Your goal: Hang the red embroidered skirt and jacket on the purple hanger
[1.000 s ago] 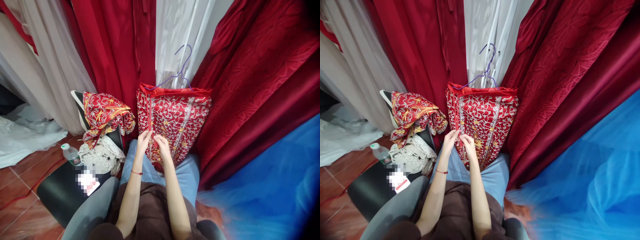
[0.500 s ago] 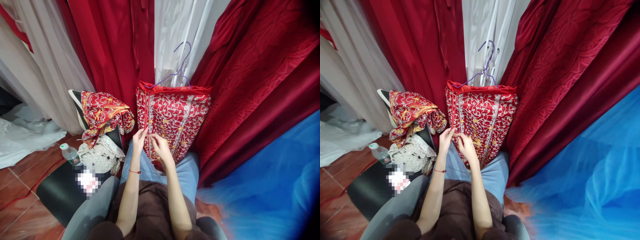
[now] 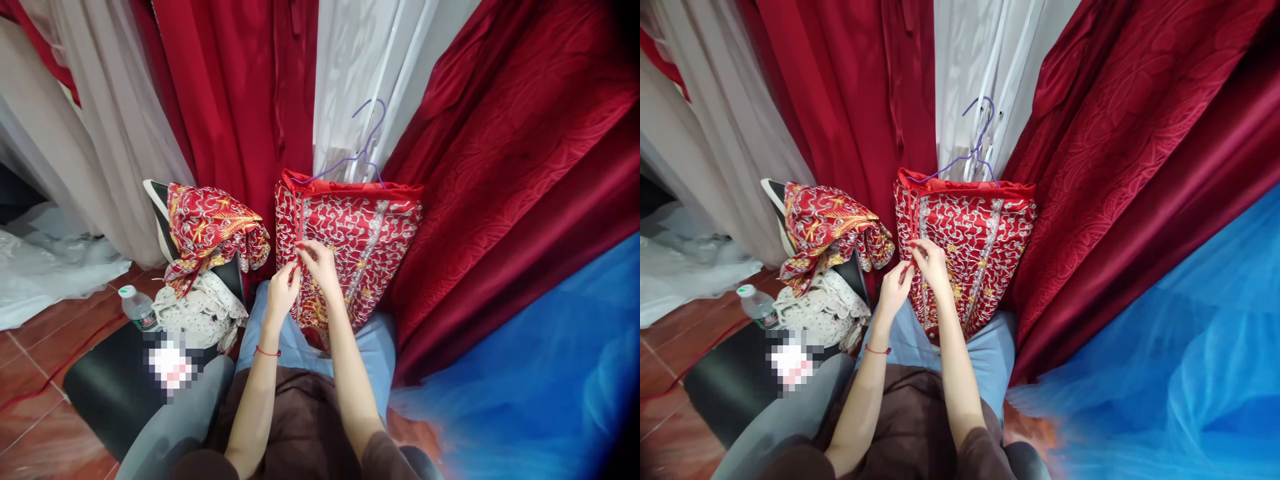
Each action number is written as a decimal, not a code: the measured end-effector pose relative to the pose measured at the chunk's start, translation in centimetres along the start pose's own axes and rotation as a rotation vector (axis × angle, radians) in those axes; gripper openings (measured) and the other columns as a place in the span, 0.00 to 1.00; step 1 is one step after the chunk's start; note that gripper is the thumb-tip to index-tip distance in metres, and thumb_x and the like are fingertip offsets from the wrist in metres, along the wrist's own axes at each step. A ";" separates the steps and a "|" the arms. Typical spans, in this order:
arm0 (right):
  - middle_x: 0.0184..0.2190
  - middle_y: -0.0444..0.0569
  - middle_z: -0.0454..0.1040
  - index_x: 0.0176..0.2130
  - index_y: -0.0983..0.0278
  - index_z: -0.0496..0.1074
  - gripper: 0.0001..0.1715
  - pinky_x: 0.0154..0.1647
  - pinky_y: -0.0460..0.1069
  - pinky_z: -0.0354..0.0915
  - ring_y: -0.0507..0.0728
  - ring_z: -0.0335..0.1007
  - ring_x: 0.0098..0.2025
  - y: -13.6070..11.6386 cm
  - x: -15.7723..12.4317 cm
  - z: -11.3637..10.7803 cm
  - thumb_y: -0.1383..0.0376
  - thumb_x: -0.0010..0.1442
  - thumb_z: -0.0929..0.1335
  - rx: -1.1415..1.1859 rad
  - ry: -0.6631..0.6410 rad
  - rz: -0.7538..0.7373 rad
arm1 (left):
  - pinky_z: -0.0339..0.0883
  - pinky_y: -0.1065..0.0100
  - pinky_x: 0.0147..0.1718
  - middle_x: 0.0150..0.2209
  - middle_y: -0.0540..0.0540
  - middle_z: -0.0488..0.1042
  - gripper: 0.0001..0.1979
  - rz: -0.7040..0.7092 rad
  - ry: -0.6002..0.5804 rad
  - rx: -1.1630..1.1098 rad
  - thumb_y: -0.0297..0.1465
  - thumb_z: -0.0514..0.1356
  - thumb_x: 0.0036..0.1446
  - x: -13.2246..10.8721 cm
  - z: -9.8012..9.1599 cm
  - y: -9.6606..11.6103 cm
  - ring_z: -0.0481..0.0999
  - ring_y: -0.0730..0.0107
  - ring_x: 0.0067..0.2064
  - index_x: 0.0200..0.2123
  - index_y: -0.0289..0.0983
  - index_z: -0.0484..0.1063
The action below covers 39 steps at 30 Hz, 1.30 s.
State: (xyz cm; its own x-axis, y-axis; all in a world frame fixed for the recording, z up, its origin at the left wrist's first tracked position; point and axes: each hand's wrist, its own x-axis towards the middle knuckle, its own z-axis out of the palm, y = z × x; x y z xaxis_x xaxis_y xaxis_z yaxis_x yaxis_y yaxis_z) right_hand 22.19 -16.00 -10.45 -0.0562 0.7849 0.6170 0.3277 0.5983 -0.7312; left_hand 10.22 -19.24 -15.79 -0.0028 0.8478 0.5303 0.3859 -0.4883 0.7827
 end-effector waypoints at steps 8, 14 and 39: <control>0.32 0.46 0.76 0.33 0.60 0.70 0.16 0.42 0.52 0.72 0.55 0.74 0.33 1.6 0.3 1.2 0.51 0.56 0.71 0.340 0.082 0.250 | 0.64 0.72 0.33 0.35 0.46 0.77 0.11 -0.025 -0.010 -0.020 0.37 0.52 0.68 -0.2 -0.2 0.2 0.74 0.70 0.32 0.42 0.38 0.72; 0.35 0.46 0.78 0.36 0.61 0.71 0.15 0.45 0.51 0.73 0.56 0.78 0.38 1.2 0.1 1.5 0.53 0.55 0.72 0.466 0.157 0.272 | 0.63 0.72 0.33 0.33 0.48 0.76 0.12 -0.046 -0.021 -0.065 0.38 0.52 0.68 -0.2 -0.3 0.1 0.72 0.72 0.29 0.40 0.38 0.71; 0.26 0.38 0.59 0.34 0.59 0.60 0.13 0.29 0.46 0.59 0.50 0.57 0.27 3.4 -0.1 2.1 0.69 0.46 0.64 0.275 0.286 0.260 | 0.62 0.74 0.31 0.30 0.49 0.74 0.12 -0.081 -0.039 -0.130 0.39 0.54 0.65 -0.3 -0.2 0.5 0.70 0.74 0.28 0.37 0.37 0.72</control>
State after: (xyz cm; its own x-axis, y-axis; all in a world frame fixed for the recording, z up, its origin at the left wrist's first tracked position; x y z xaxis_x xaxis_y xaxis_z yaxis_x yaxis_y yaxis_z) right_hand 21.32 -13.66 -13.63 0.2694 0.8614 0.4306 0.0325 0.4387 -0.8980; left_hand 10.26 -19.74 -15.49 0.0074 0.8918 0.4523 0.2633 -0.4381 0.8595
